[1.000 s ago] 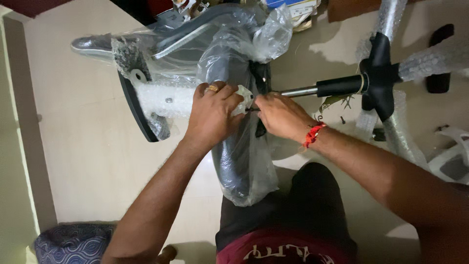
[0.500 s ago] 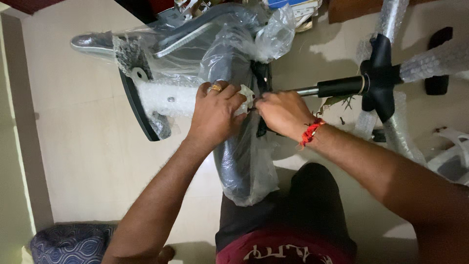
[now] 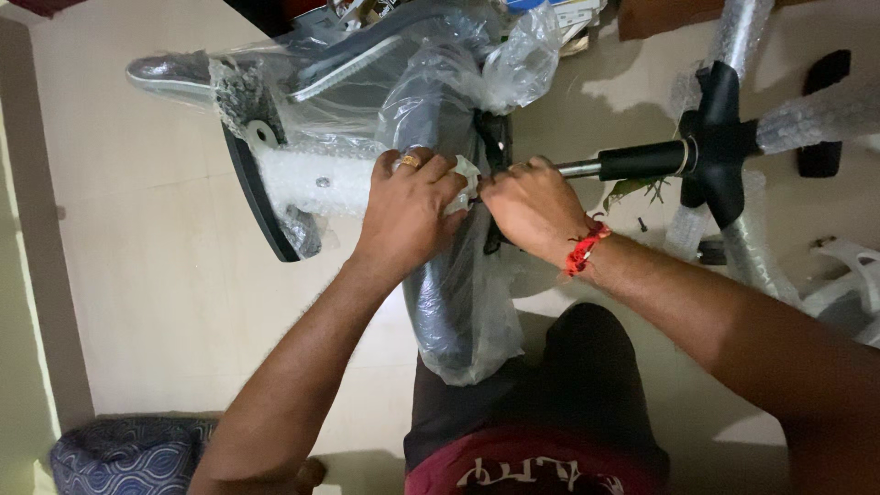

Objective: The person assembles an office chair by attaching the seat to the base. They insert bolts into the seat mounting holes and tighten them by hand while kneeling on the floor.

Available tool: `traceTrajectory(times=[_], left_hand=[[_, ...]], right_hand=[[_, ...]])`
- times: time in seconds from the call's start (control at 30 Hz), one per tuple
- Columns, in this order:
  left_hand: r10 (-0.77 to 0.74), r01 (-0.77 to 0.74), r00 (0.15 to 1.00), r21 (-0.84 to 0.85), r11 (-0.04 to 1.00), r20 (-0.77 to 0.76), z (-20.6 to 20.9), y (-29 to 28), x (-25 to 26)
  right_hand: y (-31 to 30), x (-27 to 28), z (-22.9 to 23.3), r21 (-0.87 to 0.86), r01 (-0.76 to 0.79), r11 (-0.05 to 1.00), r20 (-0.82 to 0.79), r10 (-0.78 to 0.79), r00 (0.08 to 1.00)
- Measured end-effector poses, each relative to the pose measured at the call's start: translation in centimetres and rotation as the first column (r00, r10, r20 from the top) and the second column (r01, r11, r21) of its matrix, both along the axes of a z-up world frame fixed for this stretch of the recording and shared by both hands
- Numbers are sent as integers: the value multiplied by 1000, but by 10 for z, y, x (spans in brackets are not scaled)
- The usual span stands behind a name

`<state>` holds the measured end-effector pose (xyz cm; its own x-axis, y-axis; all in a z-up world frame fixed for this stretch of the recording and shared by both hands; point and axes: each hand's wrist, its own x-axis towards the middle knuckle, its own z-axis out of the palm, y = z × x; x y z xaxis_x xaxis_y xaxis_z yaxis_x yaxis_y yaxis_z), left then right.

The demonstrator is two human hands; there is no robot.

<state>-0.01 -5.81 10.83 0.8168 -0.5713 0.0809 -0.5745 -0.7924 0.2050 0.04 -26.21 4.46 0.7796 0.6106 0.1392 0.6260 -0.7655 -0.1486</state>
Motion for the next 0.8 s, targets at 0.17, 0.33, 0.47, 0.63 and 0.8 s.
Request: traceTrajectory(times=[0.17, 0.33, 0.47, 0.63, 0.8], left_hand=[[-3, 3, 1000, 4, 1000, -7, 1, -1, 1], [5, -5, 1000, 24, 1000, -17, -1, 0, 1], [13, -13, 1000, -2, 1000, -22, -1, 0, 0], [3, -3, 1000, -1, 1000, -11, -1, 0, 1], [10, -10, 1000, 9, 1000, -6, 0, -1, 0]], right_hand=[[-3, 0, -1, 126, 12, 992, -90, 0, 996], [-10, 3, -3, 243, 21, 970, -203, 30, 979], [-12, 6, -1, 213, -16, 977, -102, 39, 994], [-9, 6, 7, 42, -50, 998, -22, 51, 998], [-7, -2, 3, 54, -54, 997, 50, 51, 997]])
